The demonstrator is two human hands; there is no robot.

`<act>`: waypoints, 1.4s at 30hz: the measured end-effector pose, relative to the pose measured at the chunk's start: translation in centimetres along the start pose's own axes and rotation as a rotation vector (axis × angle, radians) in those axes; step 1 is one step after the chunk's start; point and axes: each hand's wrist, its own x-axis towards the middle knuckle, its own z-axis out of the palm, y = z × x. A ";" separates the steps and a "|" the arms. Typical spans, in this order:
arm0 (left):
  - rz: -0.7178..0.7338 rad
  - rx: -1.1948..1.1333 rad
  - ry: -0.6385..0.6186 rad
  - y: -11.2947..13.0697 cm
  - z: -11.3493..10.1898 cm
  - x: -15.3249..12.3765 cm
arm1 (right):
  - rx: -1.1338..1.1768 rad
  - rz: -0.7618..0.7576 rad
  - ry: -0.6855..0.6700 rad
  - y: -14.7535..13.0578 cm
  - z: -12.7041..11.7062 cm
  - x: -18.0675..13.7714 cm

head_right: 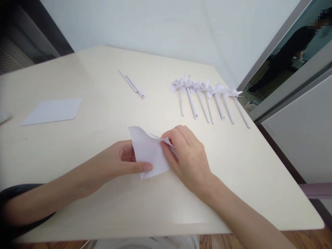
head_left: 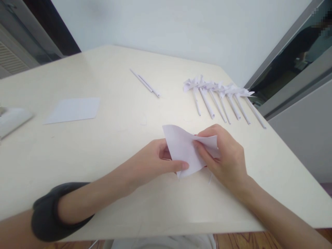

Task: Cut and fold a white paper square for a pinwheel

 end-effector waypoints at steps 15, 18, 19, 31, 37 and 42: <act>0.033 -0.068 -0.105 0.1 -0.2 0.2 | -0.179 -0.385 -0.134 1.1 -0.7 -0.1; 0.050 -0.076 -0.105 0.2 -0.3 0.3 | -0.213 -0.394 -0.132 1.3 -0.6 0.0; 0.061 -0.079 -0.109 0.3 -0.3 0.4 | -0.220 -0.395 -0.136 1.3 -0.5 0.0; 0.084 -0.120 -0.172 0.4 -0.6 0.7 | -0.212 -0.361 -0.234 1.4 -0.4 0.0; 0.050 -0.119 -0.139 0.2 -0.7 0.5 | -0.215 -0.355 -0.287 1.3 0.0 -0.1; 0.034 -0.077 -0.067 0.2 -0.6 0.6 | -0.221 -0.354 -0.347 0.9 0.4 -0.1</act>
